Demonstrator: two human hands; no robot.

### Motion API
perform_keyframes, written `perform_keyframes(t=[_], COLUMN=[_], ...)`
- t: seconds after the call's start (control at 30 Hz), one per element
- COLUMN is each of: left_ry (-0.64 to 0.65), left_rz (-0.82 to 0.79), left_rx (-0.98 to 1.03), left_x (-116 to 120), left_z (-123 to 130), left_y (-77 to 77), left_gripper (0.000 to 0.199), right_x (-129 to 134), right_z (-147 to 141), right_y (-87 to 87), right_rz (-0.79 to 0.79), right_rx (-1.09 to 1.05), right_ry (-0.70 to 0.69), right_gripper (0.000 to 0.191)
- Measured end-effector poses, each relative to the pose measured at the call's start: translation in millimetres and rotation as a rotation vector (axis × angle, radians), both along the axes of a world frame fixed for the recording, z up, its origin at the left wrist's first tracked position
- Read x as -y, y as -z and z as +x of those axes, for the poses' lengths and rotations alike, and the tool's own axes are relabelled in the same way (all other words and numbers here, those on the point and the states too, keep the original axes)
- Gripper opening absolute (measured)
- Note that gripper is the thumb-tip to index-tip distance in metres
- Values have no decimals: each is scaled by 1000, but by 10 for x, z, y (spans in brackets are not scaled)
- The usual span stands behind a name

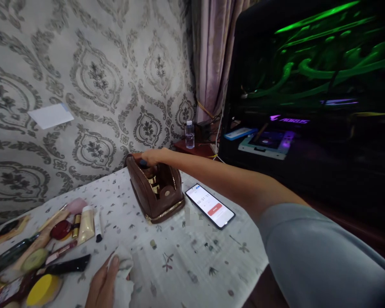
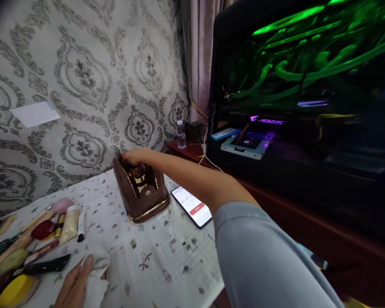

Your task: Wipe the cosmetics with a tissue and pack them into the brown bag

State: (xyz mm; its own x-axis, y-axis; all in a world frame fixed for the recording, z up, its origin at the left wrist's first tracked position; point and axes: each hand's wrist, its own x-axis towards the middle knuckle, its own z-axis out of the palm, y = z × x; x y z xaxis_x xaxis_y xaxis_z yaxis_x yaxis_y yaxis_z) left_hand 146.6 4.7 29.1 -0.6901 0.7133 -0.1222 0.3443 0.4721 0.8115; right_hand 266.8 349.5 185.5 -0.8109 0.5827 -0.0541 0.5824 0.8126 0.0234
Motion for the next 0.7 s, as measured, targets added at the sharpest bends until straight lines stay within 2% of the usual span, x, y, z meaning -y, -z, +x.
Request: perform_keyframes(t=[0.07, 0.23, 0.33, 0.47, 0.7], left_ry=[1, 43, 59, 40, 51], left_rz=[1, 22, 39, 42, 62], left_rx=[20, 0, -10, 1, 21], left_x=[-30, -45, -39, -37, -29], left_z=[37, 44, 7, -31, -46], left_y=[-35, -46, -7, 40, 76], left_gripper=[53, 54, 53, 55, 53], right_x=[55, 91, 49, 10, -10], right_z=[44, 72, 42, 0, -47], right_y=[1, 165, 261, 296, 315], right_rz=[20, 67, 114, 159, 166], right_rx=[-1, -39, -84, -100, -96], right_ry=[24, 15, -43, -98, -87], right_gripper=[26, 55, 53, 47, 45])
